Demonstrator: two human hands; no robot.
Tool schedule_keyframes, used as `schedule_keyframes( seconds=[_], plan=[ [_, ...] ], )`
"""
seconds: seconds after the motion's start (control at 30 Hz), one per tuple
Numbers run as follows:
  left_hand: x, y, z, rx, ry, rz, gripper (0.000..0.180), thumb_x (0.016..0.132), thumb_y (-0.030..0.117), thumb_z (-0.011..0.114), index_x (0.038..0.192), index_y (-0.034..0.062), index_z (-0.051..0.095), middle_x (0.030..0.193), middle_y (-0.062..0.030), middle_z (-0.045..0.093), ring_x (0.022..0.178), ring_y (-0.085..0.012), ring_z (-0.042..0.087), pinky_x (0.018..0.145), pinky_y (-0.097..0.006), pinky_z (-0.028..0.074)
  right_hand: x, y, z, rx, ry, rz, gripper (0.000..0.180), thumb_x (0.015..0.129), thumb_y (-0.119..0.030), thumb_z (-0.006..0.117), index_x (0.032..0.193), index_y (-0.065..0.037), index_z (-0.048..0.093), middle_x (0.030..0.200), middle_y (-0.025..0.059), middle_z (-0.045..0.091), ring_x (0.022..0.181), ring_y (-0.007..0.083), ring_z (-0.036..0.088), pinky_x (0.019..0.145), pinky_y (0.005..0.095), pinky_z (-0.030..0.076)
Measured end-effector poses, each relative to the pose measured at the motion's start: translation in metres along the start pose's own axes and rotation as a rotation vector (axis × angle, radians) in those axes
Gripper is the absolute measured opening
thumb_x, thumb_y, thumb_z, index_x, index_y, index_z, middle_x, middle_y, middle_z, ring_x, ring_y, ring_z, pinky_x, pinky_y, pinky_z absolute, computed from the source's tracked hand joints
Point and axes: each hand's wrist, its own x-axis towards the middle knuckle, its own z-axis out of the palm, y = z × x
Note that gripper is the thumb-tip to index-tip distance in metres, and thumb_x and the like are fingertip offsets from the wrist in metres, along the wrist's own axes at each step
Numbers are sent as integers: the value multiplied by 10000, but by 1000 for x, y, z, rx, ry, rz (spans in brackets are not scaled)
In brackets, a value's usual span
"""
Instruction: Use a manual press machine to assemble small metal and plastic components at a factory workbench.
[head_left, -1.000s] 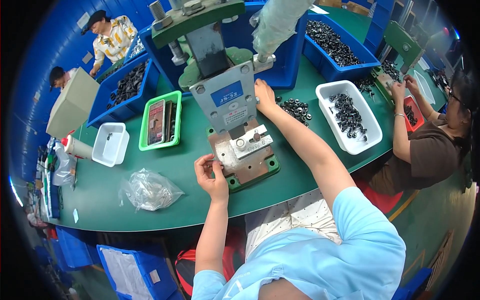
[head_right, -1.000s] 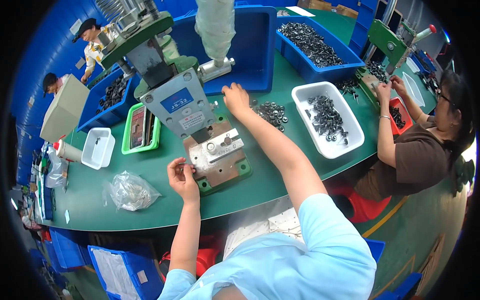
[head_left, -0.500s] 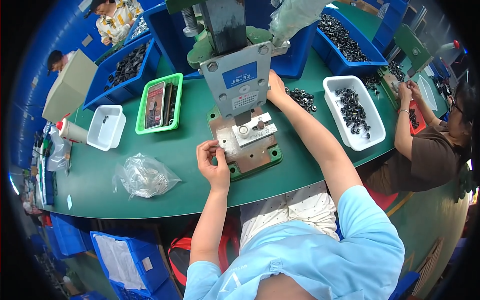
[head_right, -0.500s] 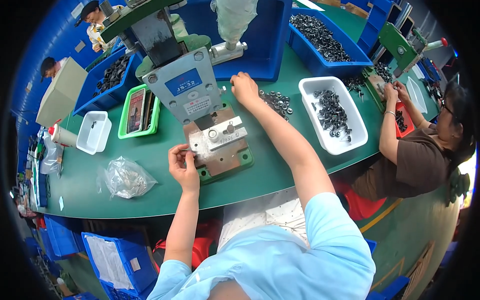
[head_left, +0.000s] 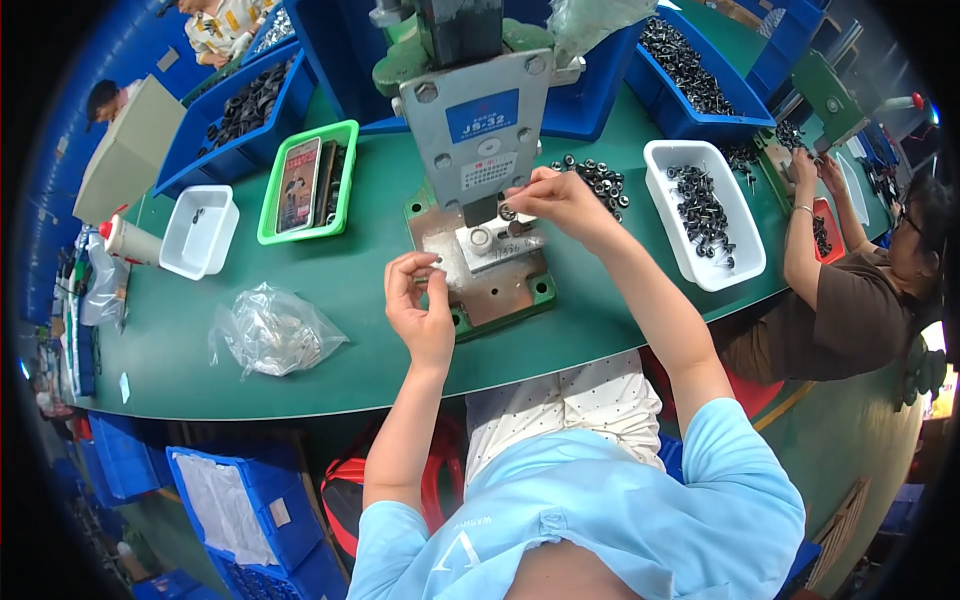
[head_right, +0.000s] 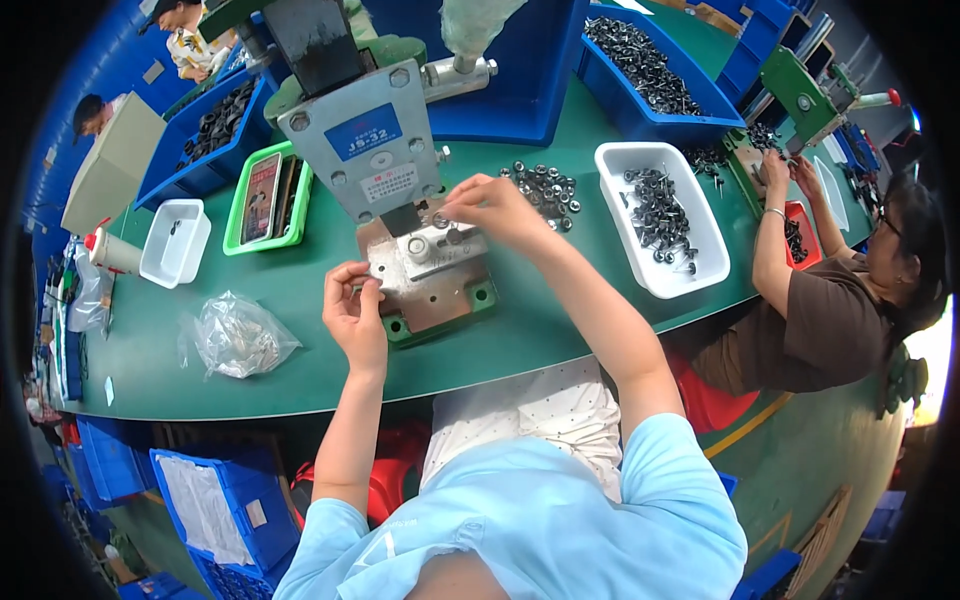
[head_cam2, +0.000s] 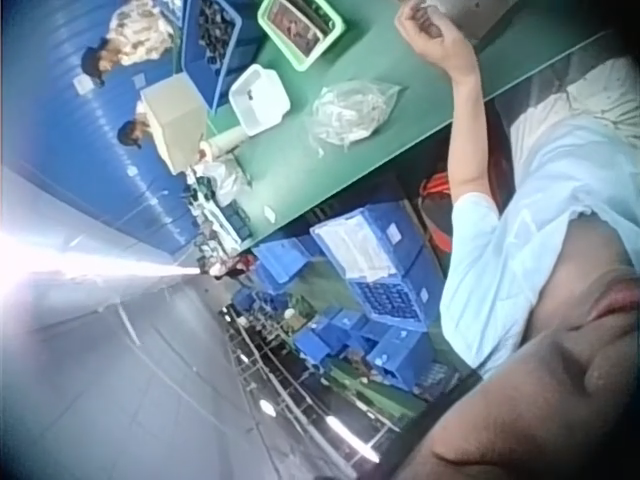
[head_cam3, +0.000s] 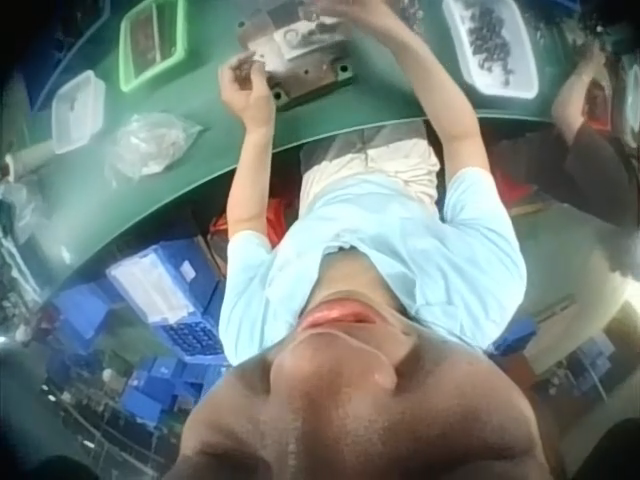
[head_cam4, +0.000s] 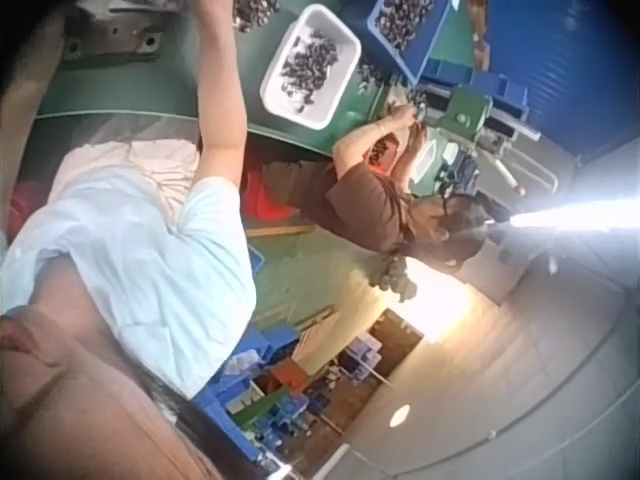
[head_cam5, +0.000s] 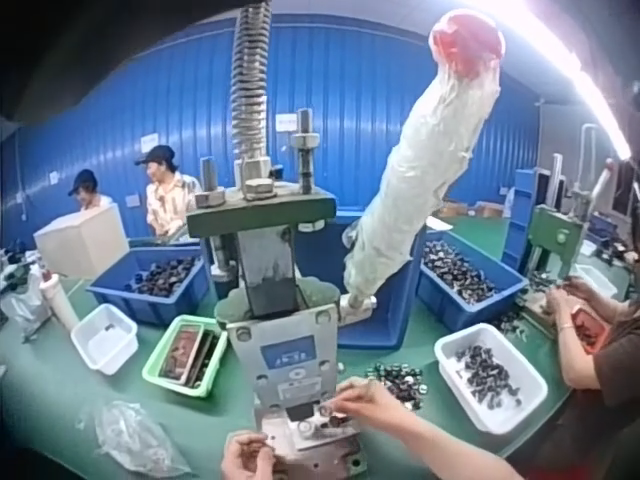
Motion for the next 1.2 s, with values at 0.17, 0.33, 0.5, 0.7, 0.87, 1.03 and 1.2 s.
schedule_keyframes(
  seconds=[0.17,0.33,0.5,0.7,0.87,1.03,1.2],
  plan=[
    [11,15,6,131,-83,-99,139,825,-30,552,950,15,592,1020,-41,506,772,-67,518,621,-185,443,-1,-4,42,-387,112,-195,175,724,-214,734,828,-74,737,1078,101,587,1073,272,426,917,372,384],
    [14,10,17,285,-165,-54,204,821,14,596,997,86,670,1063,-44,478,761,-55,531,554,-153,414,-8,-8,38,-366,142,-189,211,720,-150,744,917,-78,724,1098,103,591,1061,240,420,884,344,389],
    [22,-5,26,556,-182,182,155,789,82,690,942,97,712,1004,-29,491,719,-49,524,556,-165,400,-7,-43,-7,-78,306,-138,143,833,-117,640,923,-18,689,998,34,631,913,122,533,796,250,422],
    [27,-14,23,198,-200,-105,197,745,88,740,937,54,712,964,-11,486,697,-56,475,596,-181,408,-7,-129,-81,-124,457,-596,211,853,-216,617,953,-43,685,903,29,635,816,74,518,743,211,394],
    [27,-14,25,349,-190,84,182,738,83,744,914,50,713,931,-10,502,686,-55,463,582,-177,388,4,-182,-122,-36,646,-686,207,866,-246,557,878,-63,652,821,26,624,734,89,525,731,241,399],
    [30,-15,24,348,-212,18,160,740,78,740,881,19,694,901,-7,520,670,-47,457,569,-179,373,7,-217,-133,33,622,-808,205,867,-254,527,840,-78,628,785,23,615,700,97,529,728,255,401],
    [28,-18,23,197,-211,-73,232,749,87,731,932,-7,622,891,-2,537,663,-33,456,566,-174,362,0,-246,-123,95,486,-890,210,868,-262,497,802,-94,604,749,21,606,665,105,533,725,269,403]
  ],
)
